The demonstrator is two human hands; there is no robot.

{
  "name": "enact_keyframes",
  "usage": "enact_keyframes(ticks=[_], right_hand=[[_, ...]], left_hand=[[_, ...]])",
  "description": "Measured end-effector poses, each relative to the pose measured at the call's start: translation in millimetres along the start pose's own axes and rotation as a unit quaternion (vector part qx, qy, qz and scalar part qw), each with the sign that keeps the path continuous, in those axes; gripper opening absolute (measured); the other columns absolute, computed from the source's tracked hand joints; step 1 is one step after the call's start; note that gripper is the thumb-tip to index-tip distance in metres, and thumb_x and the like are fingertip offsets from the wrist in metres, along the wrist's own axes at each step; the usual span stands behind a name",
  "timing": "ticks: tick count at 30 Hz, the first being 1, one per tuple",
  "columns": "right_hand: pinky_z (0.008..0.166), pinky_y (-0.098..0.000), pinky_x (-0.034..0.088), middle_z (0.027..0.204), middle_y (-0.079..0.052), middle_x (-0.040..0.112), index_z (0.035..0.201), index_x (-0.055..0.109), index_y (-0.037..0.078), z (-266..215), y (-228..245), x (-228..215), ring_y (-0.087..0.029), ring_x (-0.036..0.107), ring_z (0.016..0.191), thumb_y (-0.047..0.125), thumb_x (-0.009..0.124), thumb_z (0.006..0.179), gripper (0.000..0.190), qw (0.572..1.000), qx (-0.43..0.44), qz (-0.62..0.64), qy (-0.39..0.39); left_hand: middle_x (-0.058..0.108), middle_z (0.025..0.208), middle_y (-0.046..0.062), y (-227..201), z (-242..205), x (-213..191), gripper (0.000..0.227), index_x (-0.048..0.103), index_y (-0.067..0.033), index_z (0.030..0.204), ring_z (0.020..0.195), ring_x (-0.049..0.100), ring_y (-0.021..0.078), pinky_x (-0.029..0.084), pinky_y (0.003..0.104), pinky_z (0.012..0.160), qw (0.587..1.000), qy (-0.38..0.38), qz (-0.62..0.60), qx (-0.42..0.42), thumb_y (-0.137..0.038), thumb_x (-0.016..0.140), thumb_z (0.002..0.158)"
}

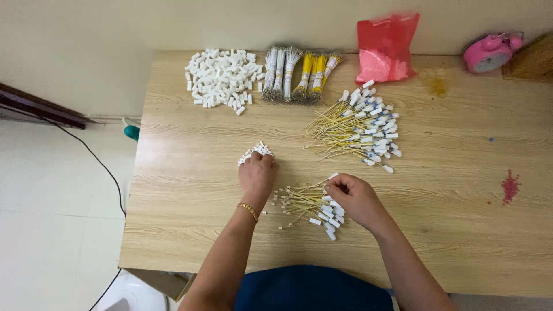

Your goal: Assembling small electronic components by attaching white plastic pieces to the ends of yellow wires.

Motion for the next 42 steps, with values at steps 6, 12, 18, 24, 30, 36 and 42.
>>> enact_keyframes(ticks=[6, 12, 18, 24, 30, 36, 42], right_hand=[[0.068, -0.0271, 0.053, 0.081, 0.001, 0.071, 0.098, 0.074, 0.005, -3.5, 13.0, -4.3, -0.008, 0.062, 0.072, 0.025, 0.068, 0.094, 0.022, 1.0, 0.024, -0.015, 0.001], [0.068, -0.0271, 0.052, 0.081, 0.0, 0.07, 0.096, 0.073, 0.004, -2.9, 11.1, -1.9, -0.008, 0.06, 0.072, 0.024, 0.069, 0.093, 0.021, 1.0, -0.018, -0.004, 0.0], [0.067, -0.0267, 0.052, 0.08, 0.001, 0.07, 0.096, 0.074, 0.004, -9.3, 13.8, -6.1, -0.007, 0.061, 0.071, 0.025, 0.068, 0.094, 0.022, 0.999, -0.017, -0.027, 0.001], [0.064, -0.0271, 0.05, 0.078, 0.001, 0.068, 0.097, 0.073, 0.005, -10.2, 13.7, -10.3, -0.008, 0.058, 0.068, 0.024, 0.068, 0.094, 0.02, 1.0, -0.016, 0.009, -0.001], [0.063, -0.0243, 0.049, 0.078, 0.004, 0.067, 0.094, 0.072, 0.003, -10.3, 24.8, -6.9, -0.005, 0.056, 0.07, 0.021, 0.067, 0.094, 0.018, 0.998, -0.053, 0.016, 0.004], [0.061, -0.0252, 0.046, 0.077, 0.003, 0.064, 0.092, 0.07, 0.003, -20.7, 44.1, -6.0, -0.005, 0.053, 0.069, 0.019, 0.067, 0.094, 0.017, 0.998, -0.061, 0.023, 0.003], [0.064, -0.0252, 0.05, 0.078, 0.003, 0.066, 0.093, 0.07, 0.003, -23.1, 45.3, -5.3, -0.006, 0.057, 0.071, 0.02, 0.067, 0.094, 0.017, 0.997, -0.077, 0.012, -0.008]], left_hand=[[0.069, 0.106, 0.008, 10.6, 5.6, 21.2, 0.023, 0.077, -0.0192, 0.095, 0.099, 0.066, 0.0269, 0.048, 0.046, 0.088, 0.999, -0.01, -0.001, -0.034, -0.04, 0.07, 0.09], [0.069, 0.107, 0.007, 14.1, 1.5, 23.8, 0.019, 0.077, -0.0207, 0.1, 0.102, 0.066, 0.0263, 0.045, 0.046, 0.091, 0.999, -0.038, -0.024, -0.014, -0.037, 0.071, 0.091], [0.071, 0.101, 0.004, 5.4, 6.9, 29.1, 0.02, 0.079, -0.0213, 0.096, 0.099, 0.065, 0.0263, 0.042, 0.047, 0.092, 0.997, -0.058, -0.053, 0.025, -0.037, 0.075, 0.084], [0.073, 0.094, 0.003, -7.9, 5.4, 20.5, 0.016, 0.081, -0.0201, 0.095, 0.094, 0.067, 0.0256, 0.05, 0.046, 0.086, 0.995, -0.051, -0.079, 0.034, -0.034, 0.077, 0.088], [0.075, 0.099, 0.007, -50.7, -39.0, -35.1, 0.018, 0.073, -0.0043, 0.111, 0.089, 0.069, 0.014, 0.06, 0.028, 0.081, 0.767, 0.148, -0.615, -0.107, -0.011, 0.072, 0.095], [0.076, 0.102, 0.009, -65.9, -67.4, -37.9, 0.019, 0.07, 0.001, 0.114, 0.09, 0.07, 0.0149, 0.058, 0.029, 0.084, 0.58, 0.176, -0.79, -0.087, -0.006, 0.069, 0.097], [0.073, 0.102, 0.008, -69.6, -72.3, -39.9, 0.019, 0.07, 0.0005, 0.116, 0.092, 0.07, 0.0156, 0.059, 0.03, 0.088, 0.547, 0.193, -0.811, -0.076, -0.005, 0.067, 0.098]])
Point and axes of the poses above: each hand's wrist, its own z-axis towards the middle knuckle, its own x-axis out of the palm, y = z × x, the point moved 1 cm from there along z, towards the middle knuckle
